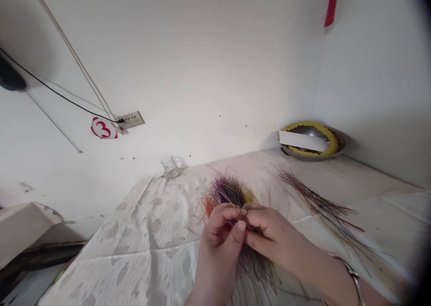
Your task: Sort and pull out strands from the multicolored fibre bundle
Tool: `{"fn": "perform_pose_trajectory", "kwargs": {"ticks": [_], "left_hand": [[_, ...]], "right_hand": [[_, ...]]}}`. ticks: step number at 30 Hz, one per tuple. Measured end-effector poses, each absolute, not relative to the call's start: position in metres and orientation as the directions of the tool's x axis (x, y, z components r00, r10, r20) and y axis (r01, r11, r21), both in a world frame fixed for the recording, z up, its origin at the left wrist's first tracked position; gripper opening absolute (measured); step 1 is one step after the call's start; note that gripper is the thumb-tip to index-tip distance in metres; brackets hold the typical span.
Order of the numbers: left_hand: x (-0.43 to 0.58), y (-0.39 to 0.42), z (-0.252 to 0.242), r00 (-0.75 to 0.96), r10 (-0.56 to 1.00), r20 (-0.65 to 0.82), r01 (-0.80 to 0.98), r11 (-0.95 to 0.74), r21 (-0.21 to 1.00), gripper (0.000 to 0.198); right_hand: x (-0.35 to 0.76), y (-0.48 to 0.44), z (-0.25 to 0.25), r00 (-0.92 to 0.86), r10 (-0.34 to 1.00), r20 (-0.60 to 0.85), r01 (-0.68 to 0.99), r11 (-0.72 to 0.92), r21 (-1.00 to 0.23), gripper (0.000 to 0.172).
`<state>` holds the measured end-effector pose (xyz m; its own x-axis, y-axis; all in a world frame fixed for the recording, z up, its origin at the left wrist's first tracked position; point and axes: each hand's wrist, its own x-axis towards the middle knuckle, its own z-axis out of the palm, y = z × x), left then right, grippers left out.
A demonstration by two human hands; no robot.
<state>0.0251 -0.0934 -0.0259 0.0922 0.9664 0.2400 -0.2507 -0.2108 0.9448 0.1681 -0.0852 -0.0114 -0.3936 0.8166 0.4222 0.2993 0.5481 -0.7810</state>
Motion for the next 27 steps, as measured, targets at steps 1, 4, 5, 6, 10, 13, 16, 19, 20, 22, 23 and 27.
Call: {"fn": "perform_pose_trajectory", "kwargs": {"ticks": [1, 4, 5, 6, 10, 13, 16, 19, 20, 22, 23, 27], "left_hand": [[0.0253, -0.0932, -0.0253, 0.096, 0.966, 0.24, -0.253, -0.21, 0.944, 0.006], [0.0264, -0.0927, -0.0229, 0.044, 0.977, 0.209, -0.317, -0.185, 0.93, 0.011], [0.0267, -0.0926, -0.0222, 0.024, 0.98, 0.198, -0.346, -0.177, 0.921, 0.012], [0.0269, -0.0925, -0.0217, 0.011, 0.982, 0.19, -0.374, -0.173, 0.911, 0.013], [0.0266, -0.092, -0.0203, 0.003, 0.984, 0.176, -0.459, -0.155, 0.875, 0.012], [0.0254, -0.0918, -0.0187, -0.016, 0.985, 0.173, -0.505, -0.157, 0.849, 0.012], [0.0242, -0.0917, -0.0167, 0.011, 0.983, 0.185, -0.526, -0.151, 0.837, 0.012], [0.0234, -0.0922, -0.0157, 0.08, 0.976, 0.202, -0.534, -0.129, 0.836, 0.008], [0.0232, -0.0925, -0.0159, 0.098, 0.972, 0.214, -0.531, -0.131, 0.837, 0.008], [0.0226, -0.0933, -0.0168, 0.116, 0.96, 0.253, -0.519, -0.159, 0.84, 0.008], [0.0221, -0.0937, -0.0175, 0.118, 0.956, 0.27, -0.511, -0.175, 0.842, 0.008], [0.0181, -0.0948, -0.0203, 0.162, 0.94, 0.301, -0.449, -0.201, 0.871, 0.013]], "right_hand": [[0.167, -0.0852, -0.0123, -0.399, 0.822, 0.407, 0.301, 0.536, -0.789, 0.02], [0.1648, -0.0852, -0.0141, -0.385, 0.867, 0.317, 0.324, 0.448, -0.833, 0.02], [0.1643, -0.0852, -0.0146, -0.38, 0.88, 0.286, 0.324, 0.416, -0.85, 0.02], [0.1639, -0.0852, -0.0152, -0.378, 0.888, 0.261, 0.313, 0.388, -0.867, 0.019], [0.1628, -0.085, -0.0184, -0.416, 0.889, 0.192, 0.197, 0.294, -0.935, 0.015], [0.1631, -0.0857, -0.0192, -0.436, 0.886, 0.161, 0.193, 0.267, -0.944, 0.019], [0.1644, -0.0872, -0.0179, -0.452, 0.872, 0.187, 0.178, 0.294, -0.939, 0.026], [0.1649, -0.0887, -0.0163, -0.489, 0.866, 0.108, 0.053, 0.153, -0.987, 0.024], [0.1647, -0.0892, -0.0157, -0.5, 0.864, 0.066, 0.001, 0.076, -0.997, 0.023], [0.164, -0.0903, -0.0144, -0.516, 0.857, -0.001, -0.094, -0.058, -0.994, 0.022], [0.1637, -0.0908, -0.0139, -0.523, 0.852, -0.018, -0.137, -0.105, -0.985, 0.022], [0.1643, -0.0921, -0.0165, -0.592, 0.806, -0.033, -0.282, -0.245, -0.928, 0.026]]}}
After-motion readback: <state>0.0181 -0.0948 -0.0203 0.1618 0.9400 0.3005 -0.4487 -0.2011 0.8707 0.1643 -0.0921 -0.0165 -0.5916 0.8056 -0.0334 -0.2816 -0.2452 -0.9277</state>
